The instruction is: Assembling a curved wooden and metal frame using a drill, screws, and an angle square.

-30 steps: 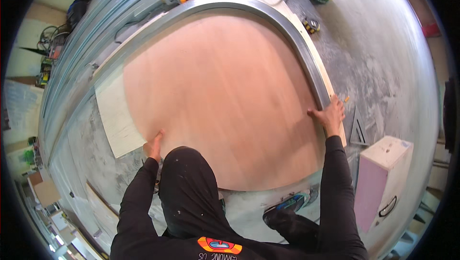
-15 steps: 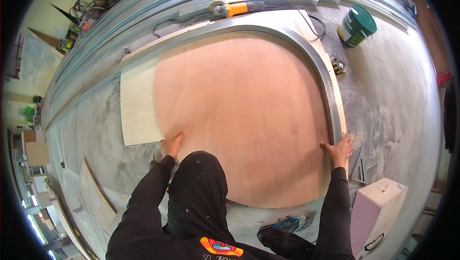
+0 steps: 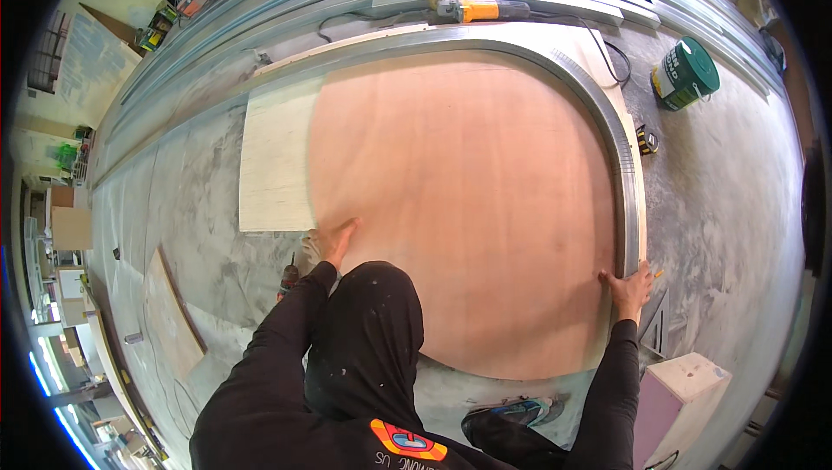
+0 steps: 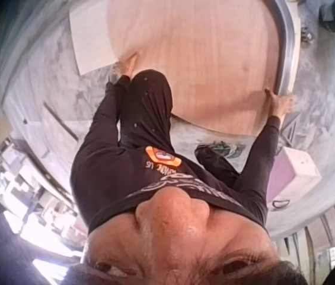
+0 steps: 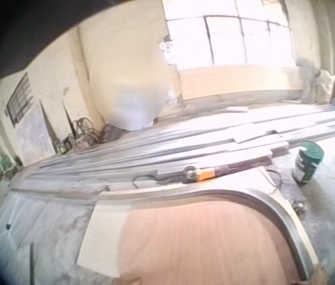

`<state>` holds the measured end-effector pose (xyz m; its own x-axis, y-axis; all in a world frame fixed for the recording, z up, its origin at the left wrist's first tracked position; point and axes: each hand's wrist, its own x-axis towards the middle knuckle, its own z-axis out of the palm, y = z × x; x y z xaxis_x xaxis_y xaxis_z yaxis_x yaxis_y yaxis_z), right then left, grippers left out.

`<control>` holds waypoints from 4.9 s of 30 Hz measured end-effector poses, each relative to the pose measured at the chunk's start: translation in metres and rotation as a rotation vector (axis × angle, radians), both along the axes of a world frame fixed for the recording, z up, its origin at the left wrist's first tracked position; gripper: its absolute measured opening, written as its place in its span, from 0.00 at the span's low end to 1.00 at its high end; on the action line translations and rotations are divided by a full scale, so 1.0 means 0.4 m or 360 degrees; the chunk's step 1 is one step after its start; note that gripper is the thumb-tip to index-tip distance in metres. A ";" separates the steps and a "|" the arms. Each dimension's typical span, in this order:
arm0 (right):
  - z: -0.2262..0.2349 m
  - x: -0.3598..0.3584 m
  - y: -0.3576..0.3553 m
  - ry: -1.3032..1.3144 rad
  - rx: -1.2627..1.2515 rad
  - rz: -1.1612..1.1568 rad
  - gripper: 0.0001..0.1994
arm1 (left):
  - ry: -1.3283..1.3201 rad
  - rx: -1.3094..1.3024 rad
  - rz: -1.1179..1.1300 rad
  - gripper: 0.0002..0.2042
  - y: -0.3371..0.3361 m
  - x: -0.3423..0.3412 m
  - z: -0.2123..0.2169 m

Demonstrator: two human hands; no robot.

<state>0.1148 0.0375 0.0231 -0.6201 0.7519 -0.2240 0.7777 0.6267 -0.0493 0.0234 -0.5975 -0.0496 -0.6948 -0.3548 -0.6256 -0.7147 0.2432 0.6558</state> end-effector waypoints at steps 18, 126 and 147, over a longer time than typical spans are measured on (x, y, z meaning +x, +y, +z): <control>-0.034 -0.002 0.020 0.0109 0.0138 0.0014 0.58 | 0.0266 -0.1632 -0.0796 0.42 0.089 -0.120 0.018; 0.047 -0.009 -0.010 0.0237 -0.0081 -0.0078 0.61 | 0.1263 -0.1058 -0.2709 0.62 1.251 -0.248 0.170; -0.032 0.025 0.035 -0.0009 0.0181 0.0047 0.60 | 0.0000 -0.1667 -0.0396 0.16 -0.339 0.237 0.148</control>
